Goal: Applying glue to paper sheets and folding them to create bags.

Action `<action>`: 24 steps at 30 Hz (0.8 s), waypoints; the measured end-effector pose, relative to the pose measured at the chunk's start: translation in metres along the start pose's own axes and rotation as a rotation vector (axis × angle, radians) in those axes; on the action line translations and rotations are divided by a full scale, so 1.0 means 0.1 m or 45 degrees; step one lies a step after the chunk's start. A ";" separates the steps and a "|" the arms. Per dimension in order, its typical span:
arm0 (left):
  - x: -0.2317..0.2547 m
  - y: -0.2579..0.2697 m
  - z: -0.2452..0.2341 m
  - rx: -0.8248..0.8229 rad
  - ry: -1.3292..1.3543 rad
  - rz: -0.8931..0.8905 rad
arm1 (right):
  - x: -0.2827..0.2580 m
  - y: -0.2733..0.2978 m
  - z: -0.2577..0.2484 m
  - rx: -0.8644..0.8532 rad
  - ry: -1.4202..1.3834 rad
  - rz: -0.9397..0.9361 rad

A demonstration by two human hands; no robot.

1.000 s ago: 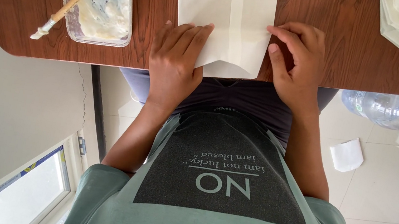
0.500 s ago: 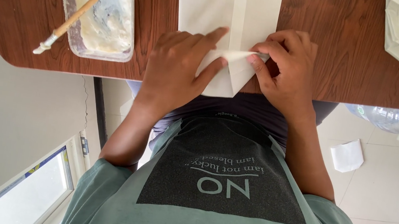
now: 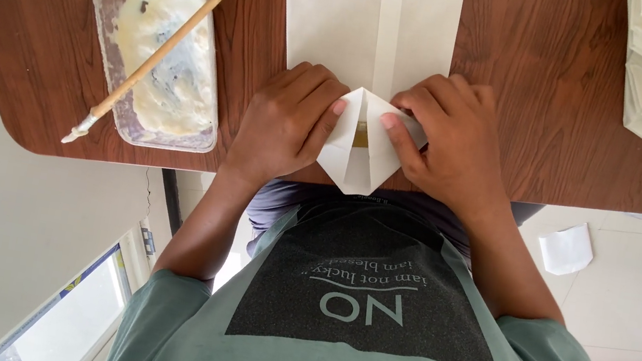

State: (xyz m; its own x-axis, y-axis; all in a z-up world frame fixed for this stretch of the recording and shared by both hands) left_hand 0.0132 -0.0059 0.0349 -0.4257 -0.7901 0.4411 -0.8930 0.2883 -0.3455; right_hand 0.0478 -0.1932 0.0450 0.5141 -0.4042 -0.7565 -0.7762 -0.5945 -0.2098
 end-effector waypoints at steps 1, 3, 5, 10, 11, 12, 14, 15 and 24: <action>0.00 -0.04 -0.01 -0.002 0.003 -0.001 | 0.03 -0.04 0.02 -0.001 0.000 0.003; 0.00 -0.09 -0.01 -0.083 -0.040 0.007 | 0.07 -0.11 0.09 -0.032 0.002 -0.065; 0.00 -0.13 0.01 -0.086 -0.058 -0.003 | 0.12 -0.14 0.16 0.014 -0.016 -0.075; -0.05 -0.19 0.08 -0.071 -0.142 -0.036 | 0.25 -0.15 0.29 0.111 0.015 -0.062; -0.06 -0.18 0.10 -0.027 -0.159 -0.051 | 0.25 -0.16 0.30 0.134 0.066 -0.074; -0.06 -0.16 0.13 0.014 -0.168 -0.061 | 0.24 -0.14 0.30 0.158 0.122 -0.077; -0.05 -0.18 0.15 0.048 -0.250 -0.045 | 0.19 -0.20 0.29 0.173 0.157 -0.057; -0.04 -0.19 0.14 0.087 -0.341 -0.027 | 0.17 -0.23 0.29 0.192 0.190 -0.045; -0.07 -0.17 0.11 0.167 -0.364 -0.120 | 0.19 -0.23 0.32 0.211 0.257 -0.060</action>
State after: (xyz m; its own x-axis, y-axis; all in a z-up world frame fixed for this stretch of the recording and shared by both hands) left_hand 0.0334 -0.0109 0.0285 -0.2675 -0.9353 0.2318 -0.8923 0.1496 -0.4260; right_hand 0.0638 -0.1654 0.0154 0.6003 -0.5191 -0.6084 -0.7905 -0.5007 -0.3528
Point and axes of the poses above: each hand's wrist, its own y-axis away from the middle knuckle, its own z-axis out of the palm, x = y × z, the point moved 5 cm from there along -y, towards the middle knuckle, and after that the axes turned 14 degrees about -y, right-handed, at the moved point
